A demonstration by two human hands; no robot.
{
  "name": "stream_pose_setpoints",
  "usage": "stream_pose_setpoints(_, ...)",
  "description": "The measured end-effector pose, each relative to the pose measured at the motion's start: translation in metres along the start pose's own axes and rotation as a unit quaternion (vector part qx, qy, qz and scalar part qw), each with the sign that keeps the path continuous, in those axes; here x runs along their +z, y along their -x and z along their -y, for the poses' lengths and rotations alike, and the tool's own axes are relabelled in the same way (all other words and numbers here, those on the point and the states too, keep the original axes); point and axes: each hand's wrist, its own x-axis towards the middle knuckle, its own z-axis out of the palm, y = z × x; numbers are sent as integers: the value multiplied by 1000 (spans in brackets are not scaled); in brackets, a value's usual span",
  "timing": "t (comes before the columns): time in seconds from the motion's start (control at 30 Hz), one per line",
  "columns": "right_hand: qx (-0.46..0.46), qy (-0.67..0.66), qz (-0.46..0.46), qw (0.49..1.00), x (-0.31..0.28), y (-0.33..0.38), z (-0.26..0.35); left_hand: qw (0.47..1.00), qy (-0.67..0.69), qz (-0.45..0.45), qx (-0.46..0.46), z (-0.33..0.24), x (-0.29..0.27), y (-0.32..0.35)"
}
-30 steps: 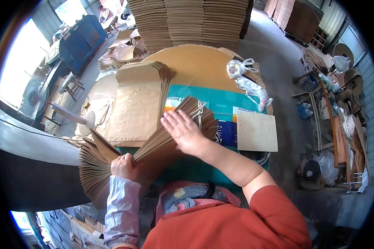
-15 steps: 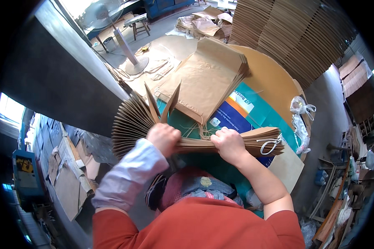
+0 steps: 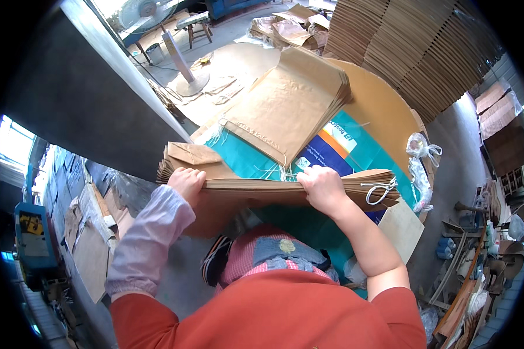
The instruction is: The person walks to a table, picks up a stack of flat paper bags, and repeatedly fans them out to separate them. They then fold the bags and tie them with a string, stacking the finished bundles on the table.
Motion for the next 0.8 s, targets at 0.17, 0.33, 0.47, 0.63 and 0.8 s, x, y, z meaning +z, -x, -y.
stream_pose_setpoints(0.17,19,-6,53,998,-24,-2,-22,998,18,60,0,-5,-33,-25)
stream_pose_setpoints(0.33,40,23,41,998,-70,23,-51,997,10,62,34,-54,-74,-48)
stream_pose_setpoints(0.47,73,16,72,995,-55,51,-91,998,12,45,35,-88,-36,-74)
stream_pose_setpoints(0.63,87,25,57,994,-40,58,-103,994,-4,-97,42,-103,-16,-80)
stream_pose_setpoints(0.8,77,16,67,995,-43,65,-98,997,18,-35,69,-106,-6,-67)
